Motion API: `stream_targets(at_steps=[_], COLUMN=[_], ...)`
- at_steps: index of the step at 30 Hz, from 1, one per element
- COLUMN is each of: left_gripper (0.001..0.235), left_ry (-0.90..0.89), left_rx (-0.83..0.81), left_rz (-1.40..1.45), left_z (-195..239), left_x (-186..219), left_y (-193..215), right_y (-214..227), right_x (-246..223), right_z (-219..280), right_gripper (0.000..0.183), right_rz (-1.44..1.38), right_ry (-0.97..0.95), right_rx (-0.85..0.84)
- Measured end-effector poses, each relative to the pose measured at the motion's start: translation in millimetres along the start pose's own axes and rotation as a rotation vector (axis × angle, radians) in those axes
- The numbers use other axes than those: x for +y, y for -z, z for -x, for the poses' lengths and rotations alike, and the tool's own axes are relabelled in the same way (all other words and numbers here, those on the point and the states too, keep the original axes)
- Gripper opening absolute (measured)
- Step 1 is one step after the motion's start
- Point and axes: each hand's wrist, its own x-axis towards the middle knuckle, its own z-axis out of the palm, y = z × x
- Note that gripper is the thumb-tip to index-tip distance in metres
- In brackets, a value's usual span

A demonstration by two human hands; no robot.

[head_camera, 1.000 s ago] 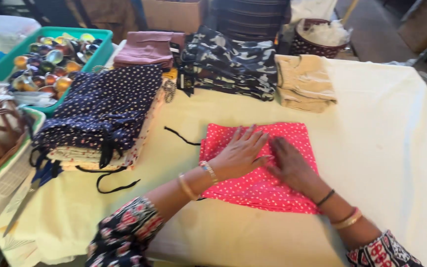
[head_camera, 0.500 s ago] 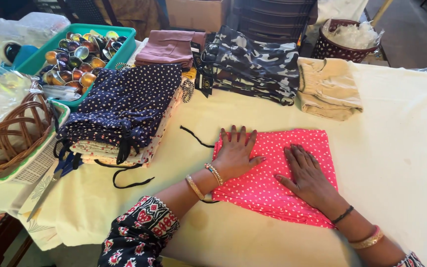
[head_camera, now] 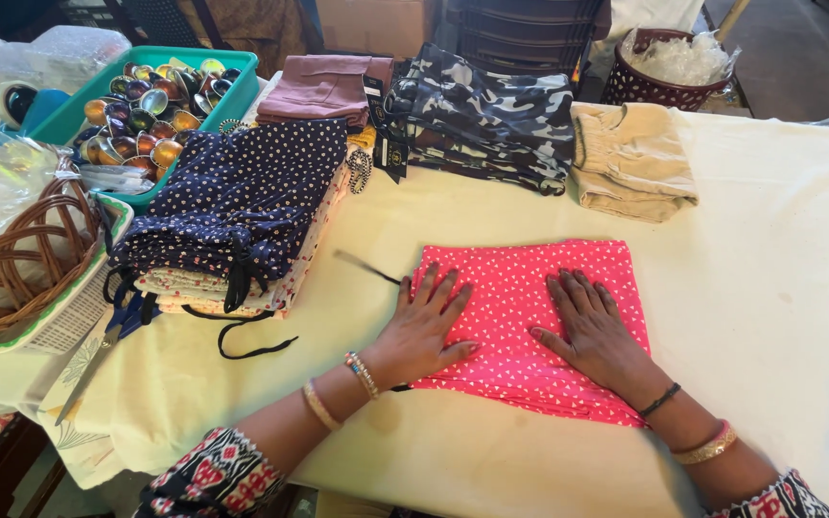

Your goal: The person folds a pink patterned garment on a white table. They smooth the fabric, fold it into a compact rectangle, and place it on a stack of other folded clothes.

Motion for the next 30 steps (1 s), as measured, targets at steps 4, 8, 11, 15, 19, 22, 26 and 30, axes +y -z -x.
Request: stream_targets(at_steps=[4,8,11,15,19,22,26,30], left_gripper=[0.089,0.093,0.093,0.085,0.067,0.071,0.071,0.066], left_ry=[0.019,-0.007,-0.044,0.089,0.468,0.157,-0.268,-0.389], left_rx=[-0.013,0.009,-0.030,-0.031,0.100,0.185,0.157,0.086], left_rz=[0.114,0.138,0.152,0.340,0.856,0.627,0.025,-0.041], left_z=[30,68,89,100,92,78,59,43], left_x=[9,24,27,-5,-30,-9,25,25], left_y=[6,19,31,33,32,55,62,47], right_y=[-1,-2,-4,-4,27,55,60,72], right_x=[1,1,3,4,7,29,88,104], right_z=[1,1,2,0,-1,-5,14,23], right_gripper=[0.086,0.085,0.085,0.084,0.074,0.064,0.055,0.062], right_rz=[0.009,-0.002,-0.011,0.007,0.024,-0.072,-0.239,-0.281], right_ry=[0.015,0.016,0.020,0.018,0.030,0.007,-0.064,-0.125], right_rx=[0.005,0.007,0.007,-0.002,-0.087,-0.227,-0.351,-0.323])
